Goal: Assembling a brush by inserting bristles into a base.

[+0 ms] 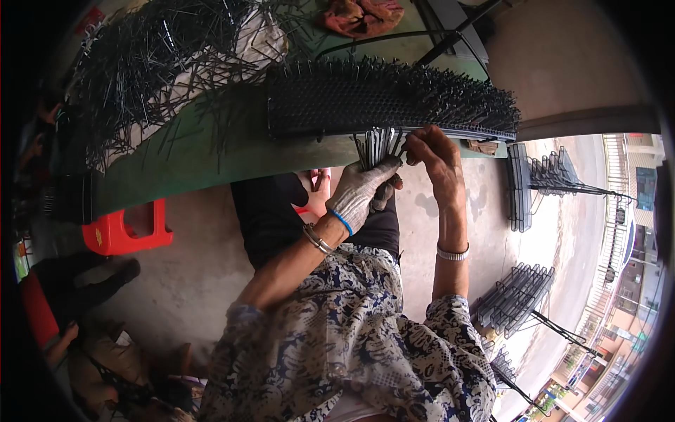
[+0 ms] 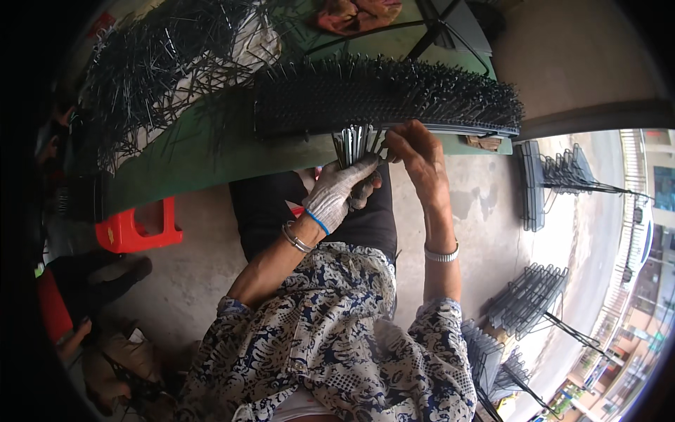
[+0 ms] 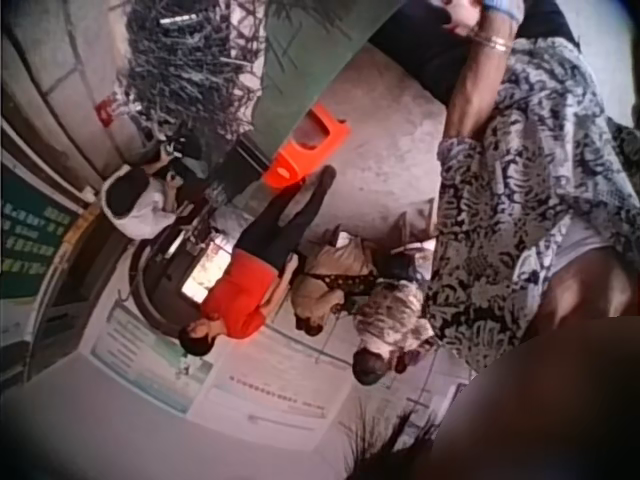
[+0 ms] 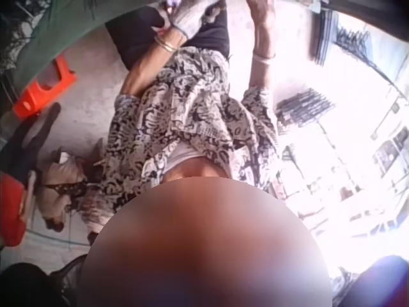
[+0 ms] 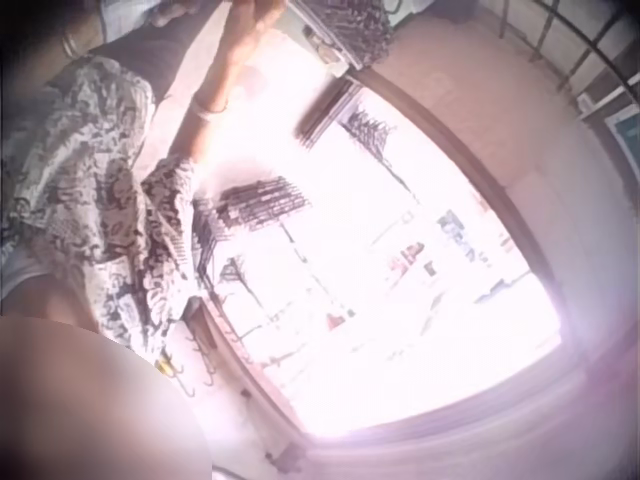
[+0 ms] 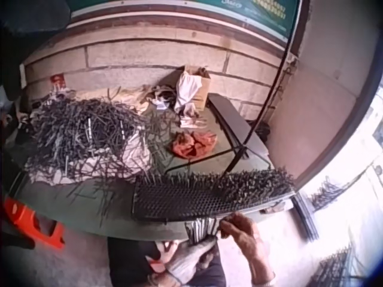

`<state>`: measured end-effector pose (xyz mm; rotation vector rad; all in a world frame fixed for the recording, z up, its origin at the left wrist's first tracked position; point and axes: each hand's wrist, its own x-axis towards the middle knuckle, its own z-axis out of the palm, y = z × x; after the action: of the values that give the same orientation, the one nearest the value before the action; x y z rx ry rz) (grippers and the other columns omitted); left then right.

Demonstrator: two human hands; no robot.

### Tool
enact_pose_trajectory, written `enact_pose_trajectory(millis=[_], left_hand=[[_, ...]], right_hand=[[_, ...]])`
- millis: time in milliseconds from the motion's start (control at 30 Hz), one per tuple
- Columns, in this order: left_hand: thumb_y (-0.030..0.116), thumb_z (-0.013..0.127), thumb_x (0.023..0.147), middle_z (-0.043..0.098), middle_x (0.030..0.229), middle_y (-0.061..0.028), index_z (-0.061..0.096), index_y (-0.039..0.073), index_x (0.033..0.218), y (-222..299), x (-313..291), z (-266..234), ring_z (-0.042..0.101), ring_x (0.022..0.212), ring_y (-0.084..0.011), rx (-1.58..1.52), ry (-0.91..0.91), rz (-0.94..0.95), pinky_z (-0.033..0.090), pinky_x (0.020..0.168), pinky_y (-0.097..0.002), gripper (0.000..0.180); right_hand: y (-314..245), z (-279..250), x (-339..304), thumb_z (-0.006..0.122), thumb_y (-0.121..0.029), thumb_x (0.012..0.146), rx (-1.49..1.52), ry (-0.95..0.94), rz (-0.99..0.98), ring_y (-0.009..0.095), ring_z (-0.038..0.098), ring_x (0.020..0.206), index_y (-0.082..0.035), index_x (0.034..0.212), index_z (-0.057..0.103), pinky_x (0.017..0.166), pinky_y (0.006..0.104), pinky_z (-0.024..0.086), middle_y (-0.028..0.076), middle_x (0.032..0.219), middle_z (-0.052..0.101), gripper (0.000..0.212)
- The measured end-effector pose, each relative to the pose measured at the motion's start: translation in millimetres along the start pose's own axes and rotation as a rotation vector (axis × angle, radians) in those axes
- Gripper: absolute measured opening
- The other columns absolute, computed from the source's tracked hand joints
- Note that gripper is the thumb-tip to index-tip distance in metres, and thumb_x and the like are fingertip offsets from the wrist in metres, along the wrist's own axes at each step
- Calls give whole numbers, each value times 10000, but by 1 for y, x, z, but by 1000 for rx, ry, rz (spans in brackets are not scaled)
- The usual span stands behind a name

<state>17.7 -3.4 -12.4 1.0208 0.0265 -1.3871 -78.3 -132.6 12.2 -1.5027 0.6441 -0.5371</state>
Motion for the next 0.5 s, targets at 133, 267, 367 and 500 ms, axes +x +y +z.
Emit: enact_pose_trajectory(millis=[133, 267, 367, 500], left_hand=[[263, 681, 908, 647, 694, -35, 662, 75, 918, 1, 4, -7, 531, 486, -51, 67, 4, 10, 349, 370, -172, 190], [251, 690, 899, 646, 687, -46, 659, 61, 908, 3, 3, -5, 528, 478, -53, 67, 6, 16, 346, 368, -172, 193], [225, 681, 901, 640, 674, -57, 651, 53, 883, 7, 3, -2, 491, 446, -52, 35, 29, -18, 307, 359, -182, 176], [207, 670, 908, 651, 676, -66, 646, 47, 852, 9, 3, -5, 469, 422, -51, 51, 51, -29, 278, 354, -189, 171]], right_hand=[[2, -5, 3, 633, -143, 926, 22, 12, 57, 93, 544, 687, -38, 874, 620, 668, 248, 445, 25, 789, 630, 118], [-1, -3, 0, 638, -163, 927, -10, 61, 88, 89, 545, 682, -39, 865, 626, 670, 247, 448, 34, 792, 644, 139], [3, -2, 0, 647, -173, 926, 36, 65, 71, 89, 549, 679, -43, 858, 633, 664, 244, 451, 37, 801, 656, 148], [3, -1, -3, 618, -130, 945, -4, 149, -15, 86, 564, 647, -25, 904, 626, 619, 225, 454, 49, 805, 667, 113]])
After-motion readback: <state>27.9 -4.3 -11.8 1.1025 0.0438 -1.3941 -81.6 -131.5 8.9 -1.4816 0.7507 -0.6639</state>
